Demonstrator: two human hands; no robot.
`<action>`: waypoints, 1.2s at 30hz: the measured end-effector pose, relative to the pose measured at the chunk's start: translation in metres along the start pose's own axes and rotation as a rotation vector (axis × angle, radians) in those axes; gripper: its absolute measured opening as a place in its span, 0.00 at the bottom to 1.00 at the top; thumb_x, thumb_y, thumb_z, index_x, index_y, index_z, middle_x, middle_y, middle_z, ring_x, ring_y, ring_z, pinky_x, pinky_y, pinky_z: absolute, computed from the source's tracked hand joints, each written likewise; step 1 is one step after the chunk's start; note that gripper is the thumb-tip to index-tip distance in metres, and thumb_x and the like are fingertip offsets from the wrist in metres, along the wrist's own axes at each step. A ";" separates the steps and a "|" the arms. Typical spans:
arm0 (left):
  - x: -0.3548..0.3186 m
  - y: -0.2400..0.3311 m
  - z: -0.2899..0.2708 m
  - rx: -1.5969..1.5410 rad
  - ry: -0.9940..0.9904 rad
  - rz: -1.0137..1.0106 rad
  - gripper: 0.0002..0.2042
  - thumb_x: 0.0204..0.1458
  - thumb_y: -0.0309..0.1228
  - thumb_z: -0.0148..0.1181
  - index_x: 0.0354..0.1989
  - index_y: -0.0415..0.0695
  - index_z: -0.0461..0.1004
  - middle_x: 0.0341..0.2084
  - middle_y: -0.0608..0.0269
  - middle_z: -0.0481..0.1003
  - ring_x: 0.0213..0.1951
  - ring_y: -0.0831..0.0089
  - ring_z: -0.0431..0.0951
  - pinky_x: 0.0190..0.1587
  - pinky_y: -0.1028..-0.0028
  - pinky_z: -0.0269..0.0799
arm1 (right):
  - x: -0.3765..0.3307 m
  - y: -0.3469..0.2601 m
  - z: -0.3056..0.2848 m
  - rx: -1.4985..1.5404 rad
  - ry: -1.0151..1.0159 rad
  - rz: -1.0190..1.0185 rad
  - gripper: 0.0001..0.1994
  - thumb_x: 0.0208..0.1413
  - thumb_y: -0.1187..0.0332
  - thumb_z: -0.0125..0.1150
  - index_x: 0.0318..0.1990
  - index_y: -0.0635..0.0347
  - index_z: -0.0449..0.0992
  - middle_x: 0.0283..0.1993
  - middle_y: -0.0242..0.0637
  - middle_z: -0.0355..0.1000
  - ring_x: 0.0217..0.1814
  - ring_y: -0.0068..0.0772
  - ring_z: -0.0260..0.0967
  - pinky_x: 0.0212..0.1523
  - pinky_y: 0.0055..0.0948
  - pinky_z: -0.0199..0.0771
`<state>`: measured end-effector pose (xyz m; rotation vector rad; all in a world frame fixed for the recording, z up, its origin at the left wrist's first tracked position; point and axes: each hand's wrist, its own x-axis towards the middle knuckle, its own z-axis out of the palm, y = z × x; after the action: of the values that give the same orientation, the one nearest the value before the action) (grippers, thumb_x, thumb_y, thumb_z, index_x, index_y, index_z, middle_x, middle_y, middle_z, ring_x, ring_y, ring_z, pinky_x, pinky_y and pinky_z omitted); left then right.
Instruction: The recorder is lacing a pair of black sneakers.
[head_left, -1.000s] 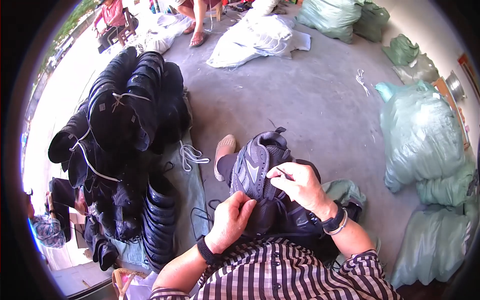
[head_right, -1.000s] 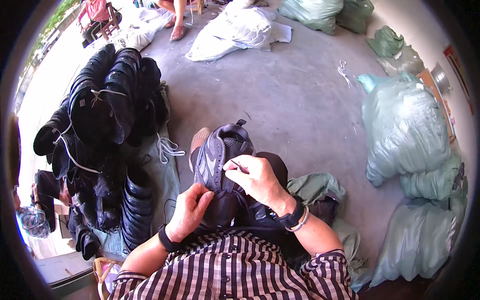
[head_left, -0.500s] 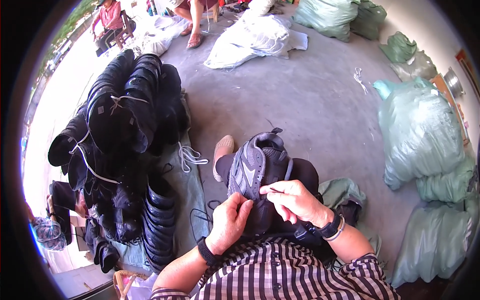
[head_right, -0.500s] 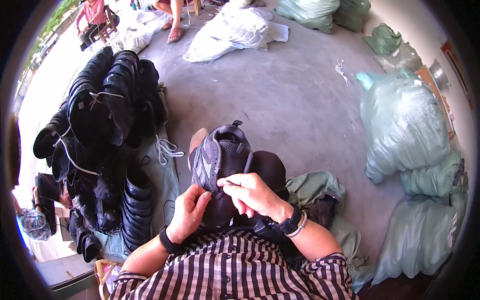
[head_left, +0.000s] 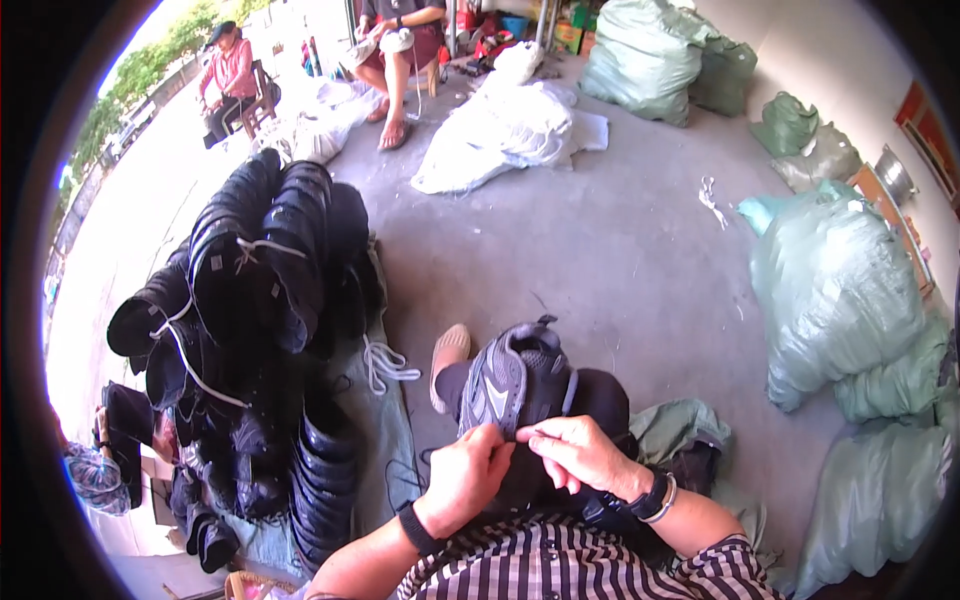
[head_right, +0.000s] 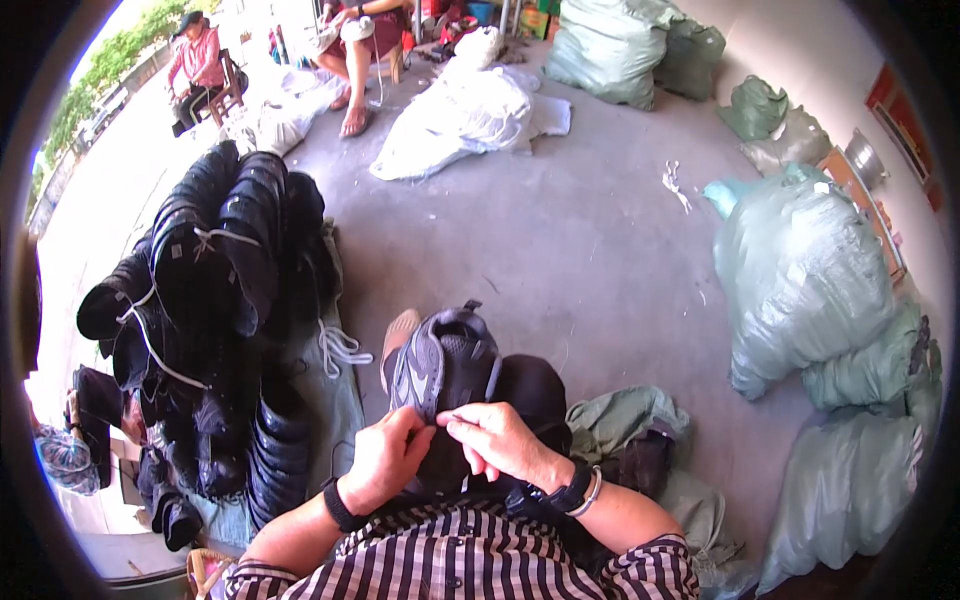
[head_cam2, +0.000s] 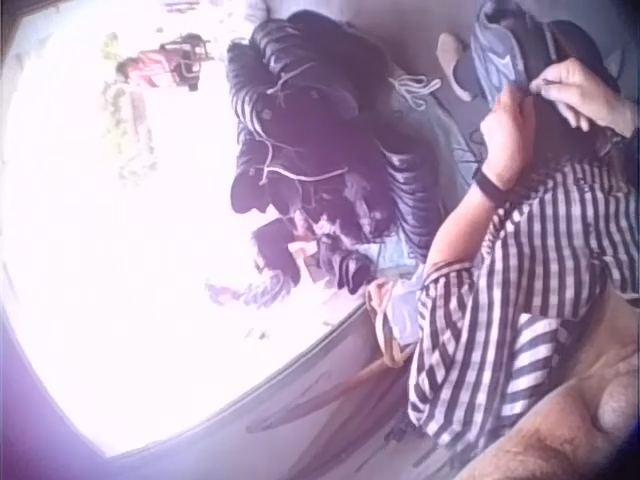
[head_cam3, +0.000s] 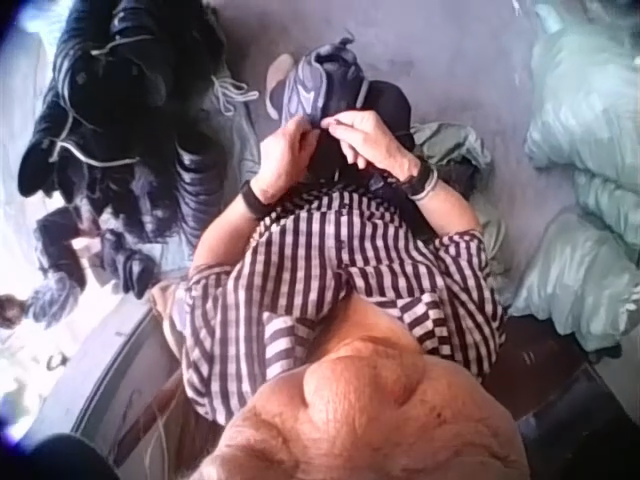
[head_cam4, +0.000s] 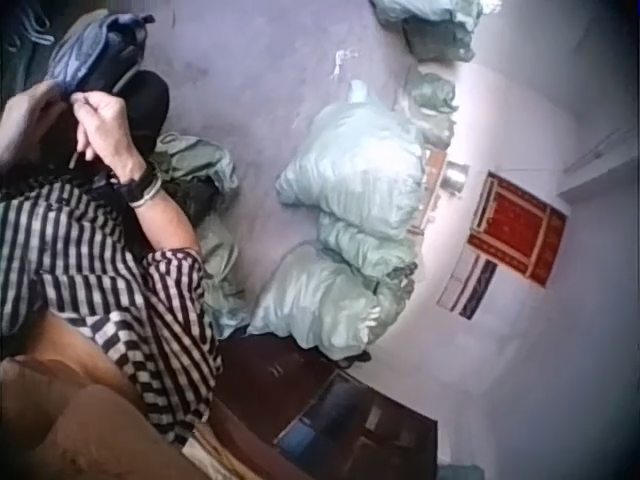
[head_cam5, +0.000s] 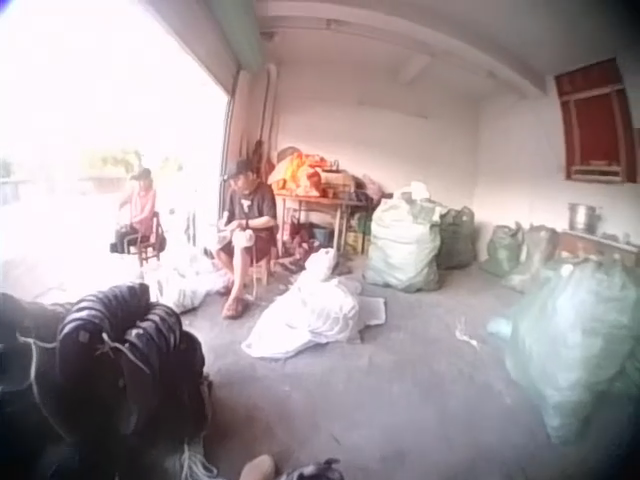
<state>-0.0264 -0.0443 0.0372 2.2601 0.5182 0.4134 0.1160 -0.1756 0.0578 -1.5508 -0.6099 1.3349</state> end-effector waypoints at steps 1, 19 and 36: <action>-0.001 -0.003 -0.003 -0.106 -0.026 -0.041 0.08 0.49 0.29 0.63 0.27 0.39 0.70 0.21 0.53 0.73 0.24 0.60 0.75 0.27 0.69 0.70 | 0.002 0.001 0.000 0.004 0.007 -0.023 0.17 0.63 0.62 0.50 0.51 0.67 0.72 0.18 0.28 0.67 0.14 0.14 0.63 0.13 0.14 0.63; 0.037 0.003 -0.044 0.366 -0.278 0.449 0.25 0.44 0.37 0.65 0.50 0.48 0.64 0.26 0.61 0.73 0.28 0.61 0.79 0.30 0.63 0.74 | 0.002 -0.003 0.020 -0.456 0.149 -0.297 0.12 0.59 0.67 0.54 0.46 0.63 0.75 0.22 0.46 0.74 0.19 0.35 0.73 0.26 0.31 0.72; 0.060 -0.001 -0.052 0.453 -0.586 0.573 0.13 0.51 0.41 0.59 0.39 0.47 0.69 0.20 0.60 0.76 0.26 0.61 0.80 0.31 0.64 0.73 | 0.014 0.009 0.021 -0.695 0.354 -0.370 0.08 0.57 0.64 0.56 0.40 0.54 0.76 0.27 0.46 0.74 0.30 0.49 0.74 0.29 0.40 0.73</action>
<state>0.0024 0.0171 0.0781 2.7882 -0.3889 -0.1263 0.0979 -0.1607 0.0448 -2.0311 -1.1394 0.5595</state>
